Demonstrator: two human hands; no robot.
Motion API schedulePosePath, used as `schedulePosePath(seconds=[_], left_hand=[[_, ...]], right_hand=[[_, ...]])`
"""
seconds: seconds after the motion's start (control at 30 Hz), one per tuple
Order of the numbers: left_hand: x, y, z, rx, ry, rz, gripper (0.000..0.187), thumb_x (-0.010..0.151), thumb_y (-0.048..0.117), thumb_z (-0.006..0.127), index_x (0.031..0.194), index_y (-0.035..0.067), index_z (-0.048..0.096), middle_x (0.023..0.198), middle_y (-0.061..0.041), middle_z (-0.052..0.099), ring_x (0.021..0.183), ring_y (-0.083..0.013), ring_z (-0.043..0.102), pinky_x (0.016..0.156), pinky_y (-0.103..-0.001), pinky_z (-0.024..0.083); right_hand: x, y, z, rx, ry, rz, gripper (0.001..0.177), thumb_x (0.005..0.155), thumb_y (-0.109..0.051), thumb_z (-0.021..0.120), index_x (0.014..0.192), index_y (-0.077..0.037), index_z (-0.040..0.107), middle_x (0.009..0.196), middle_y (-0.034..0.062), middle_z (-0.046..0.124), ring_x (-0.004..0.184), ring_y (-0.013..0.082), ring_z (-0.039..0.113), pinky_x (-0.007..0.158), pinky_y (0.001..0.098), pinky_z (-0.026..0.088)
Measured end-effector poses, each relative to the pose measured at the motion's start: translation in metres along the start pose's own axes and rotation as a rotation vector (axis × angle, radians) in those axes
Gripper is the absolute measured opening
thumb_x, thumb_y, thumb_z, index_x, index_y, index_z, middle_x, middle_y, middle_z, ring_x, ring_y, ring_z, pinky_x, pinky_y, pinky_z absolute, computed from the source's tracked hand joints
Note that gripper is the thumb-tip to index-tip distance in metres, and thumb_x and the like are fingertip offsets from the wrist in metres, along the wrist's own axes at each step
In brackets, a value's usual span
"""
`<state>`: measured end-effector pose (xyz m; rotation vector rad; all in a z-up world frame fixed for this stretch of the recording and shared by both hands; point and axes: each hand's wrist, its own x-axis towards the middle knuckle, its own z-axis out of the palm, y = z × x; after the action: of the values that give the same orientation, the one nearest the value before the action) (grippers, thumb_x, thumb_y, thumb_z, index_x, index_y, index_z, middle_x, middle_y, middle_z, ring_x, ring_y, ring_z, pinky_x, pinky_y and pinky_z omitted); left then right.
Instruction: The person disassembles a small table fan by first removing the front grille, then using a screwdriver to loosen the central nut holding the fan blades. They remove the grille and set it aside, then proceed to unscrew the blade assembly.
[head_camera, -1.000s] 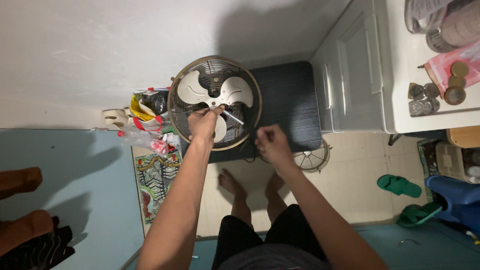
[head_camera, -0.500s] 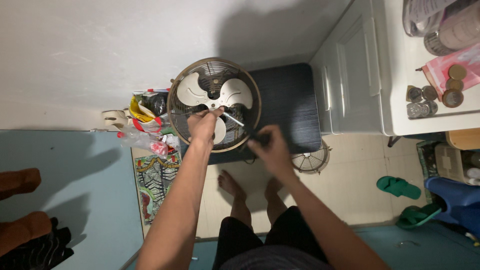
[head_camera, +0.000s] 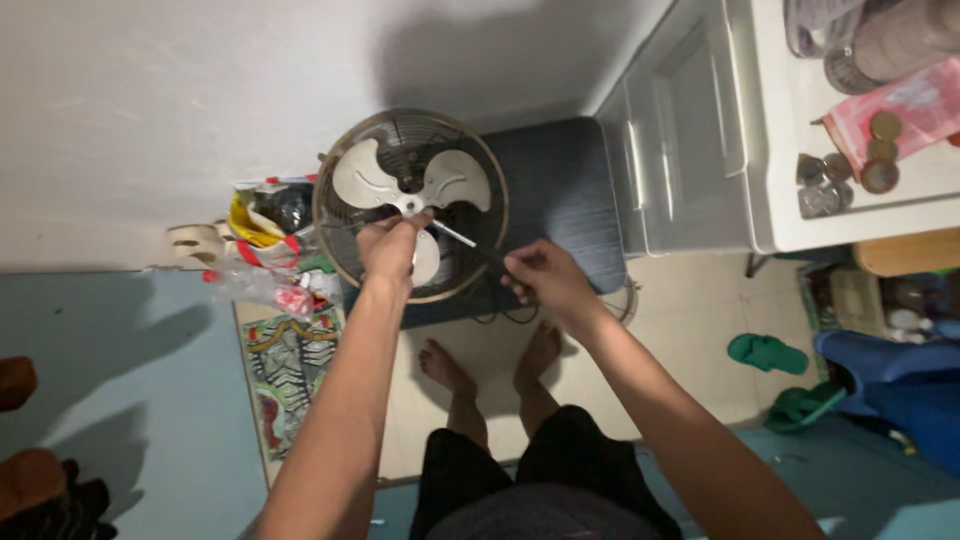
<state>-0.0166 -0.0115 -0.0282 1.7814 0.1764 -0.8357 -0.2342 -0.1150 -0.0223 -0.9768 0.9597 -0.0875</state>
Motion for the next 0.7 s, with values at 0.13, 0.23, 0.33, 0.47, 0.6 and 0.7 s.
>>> schedulePosePath(seconds=[0.13, 0.23, 0.33, 0.47, 0.6, 0.7], left_hand=[[-0.001, 0.002, -0.003, 0.167, 0.08, 0.021, 0.039, 0.073, 0.026, 0.09, 0.096, -0.003, 0.08, 0.09, -0.014, 0.072, 0.078, -0.0236, 0.06, 0.071, -0.038, 0.042], [-0.001, 0.007, -0.002, 0.333, 0.149, -0.03, 0.049, 0.068, 0.036, 0.091, 0.106, 0.007, 0.08, 0.109, -0.015, 0.075, 0.104, -0.0291, 0.067, 0.098, -0.039, 0.037], [-0.005, 0.007, -0.003, 0.379, 0.105, -0.05, 0.053, 0.07, 0.044, 0.086, 0.112, 0.012, 0.08, 0.119, -0.016, 0.075, 0.116, -0.0342, 0.067, 0.113, -0.051, 0.031], [-0.005, 0.011, -0.005, 0.386, 0.067, -0.051, 0.055, 0.07, 0.048, 0.083, 0.113, 0.013, 0.079, 0.118, -0.013, 0.075, 0.116, -0.0326, 0.069, 0.115, -0.055, 0.028], [-0.01, 0.02, -0.01, 0.414, -0.008, -0.1, 0.048, 0.073, 0.045, 0.079, 0.11, 0.014, 0.08, 0.113, -0.011, 0.078, 0.114, -0.0314, 0.069, 0.122, -0.059, 0.011], [-0.014, 0.028, -0.011, 0.435, 0.023, -0.089, 0.047, 0.073, 0.045, 0.08, 0.109, 0.015, 0.08, 0.112, -0.011, 0.077, 0.113, -0.0314, 0.069, 0.118, -0.059, 0.017]], right_hand=[[-0.015, -0.004, 0.016, -0.398, 0.152, -0.318, 0.02, 0.095, -0.015, 0.072, 0.104, 0.0, 0.063, 0.086, 0.0091, 0.075, 0.07, 0.0106, 0.066, 0.062, 0.0267, 0.053], [-0.027, -0.006, 0.035, -0.571, 0.361, -0.424, 0.019, 0.092, -0.013, 0.075, 0.103, 0.0, 0.066, 0.082, 0.0093, 0.076, 0.07, 0.0101, 0.069, 0.063, 0.0271, 0.055], [-0.037, -0.002, 0.052, -0.676, 0.47, -0.535, 0.021, 0.09, -0.011, 0.077, 0.107, -0.002, 0.068, 0.088, 0.01, 0.077, 0.073, 0.0105, 0.071, 0.063, 0.0279, 0.055], [-0.038, 0.01, 0.065, -0.724, 0.549, -0.66, 0.03, 0.087, -0.016, 0.081, 0.11, -0.002, 0.068, 0.088, 0.0109, 0.075, 0.072, 0.012, 0.068, 0.062, 0.0281, 0.053], [-0.026, 0.016, 0.067, -0.204, 0.426, -0.264, 0.027, 0.102, -0.029, 0.063, 0.115, -0.005, 0.066, 0.081, 0.0056, 0.065, 0.06, 0.0105, 0.057, 0.052, 0.0254, 0.046], [-0.024, 0.016, 0.061, 0.11, 0.266, -0.088, 0.03, 0.105, -0.031, 0.05, 0.11, -0.003, 0.059, 0.073, 0.003, 0.062, 0.053, 0.0102, 0.048, 0.045, 0.0248, 0.036]])
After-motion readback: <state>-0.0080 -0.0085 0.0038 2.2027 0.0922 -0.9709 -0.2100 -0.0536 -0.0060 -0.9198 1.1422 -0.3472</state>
